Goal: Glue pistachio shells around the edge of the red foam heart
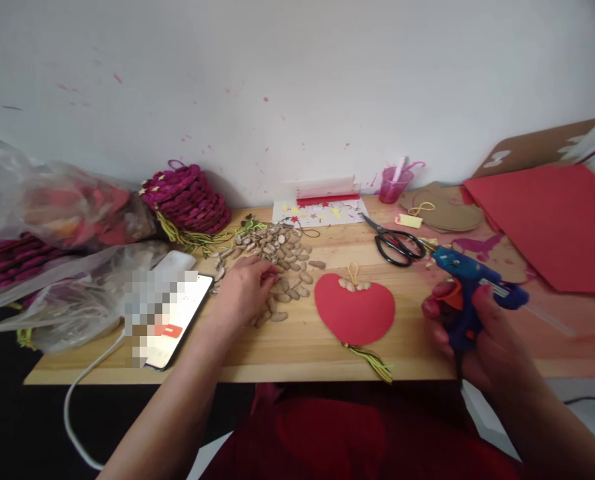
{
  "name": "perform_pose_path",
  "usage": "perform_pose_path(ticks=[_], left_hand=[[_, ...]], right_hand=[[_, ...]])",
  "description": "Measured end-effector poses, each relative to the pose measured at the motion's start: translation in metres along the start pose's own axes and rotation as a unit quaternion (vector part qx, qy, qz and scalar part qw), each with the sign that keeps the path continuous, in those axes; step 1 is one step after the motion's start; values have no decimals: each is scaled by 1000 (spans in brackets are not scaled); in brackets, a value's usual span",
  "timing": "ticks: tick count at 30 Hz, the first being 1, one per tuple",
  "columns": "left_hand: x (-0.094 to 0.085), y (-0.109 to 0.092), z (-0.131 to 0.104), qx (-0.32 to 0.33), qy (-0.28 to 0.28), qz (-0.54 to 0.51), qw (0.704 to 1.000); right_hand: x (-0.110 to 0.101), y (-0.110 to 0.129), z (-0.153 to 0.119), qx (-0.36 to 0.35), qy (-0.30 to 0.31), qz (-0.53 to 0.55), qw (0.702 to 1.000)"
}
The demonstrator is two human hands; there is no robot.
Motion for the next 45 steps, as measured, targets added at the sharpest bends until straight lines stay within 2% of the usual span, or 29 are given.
perform_pose_path(ticks=[8, 14, 17, 20, 22, 24, 25, 27, 29, 30, 32, 34, 38, 41, 45], left_hand=[[3, 8, 4, 6, 23, -15, 1000], [2, 5, 10, 7, 40, 21, 999], [-4, 1, 9, 5, 27, 28, 999], [-16, -4, 5, -37, -4, -30, 999], [-19, -9, 2, -91, 1, -135, 987], [-12, -21, 1, -134, 27, -298, 945], [-7, -30, 1, -143, 39, -393, 908], [10, -51, 1, -169, 74, -562, 806], [29, -71, 0, -199, 128, -673, 701], [35, -80, 0, -202, 146, -711, 658], [44, -93, -1, -197, 173, -756, 599], [48, -101, -2, -191, 190, -777, 569], [52, -106, -3, -188, 203, -794, 541], [54, -109, -3, -187, 209, -797, 535], [56, -111, -4, -195, 209, -788, 545]], right_hand=[[6, -1, 0, -16, 33, 35, 999], [8, -1, -1, -30, 44, 30, 998], [8, -2, -1, -35, 45, 22, 998], [8, -4, -1, -39, 44, 14, 998], [7, -5, -1, -41, 46, 8, 998], [7, -6, 0, -44, 51, 1, 998], [7, -6, -1, -47, 53, -3, 997], [8, -7, -1, -55, 56, -11, 997], [9, -7, -2, -67, 56, -23, 996], [9, -7, -2, -74, 57, -31, 995], [11, -6, -5, -85, 60, -51, 993], [13, -5, -10, -88, 66, -74, 991], [23, 3, -28, -101, 108, -176, 973], [34, 9, -43, -114, 135, -265, 948], [39, 12, -56, -115, 133, -360, 916]])
Point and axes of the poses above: each hand's wrist, its own z-axis towards the middle knuckle, its own x-axis out of the palm, y = z × x, the point moved 7 cm from there along z, towards the middle knuckle, and after that the axes turned 8 degrees about y, right-handed, at the moved point
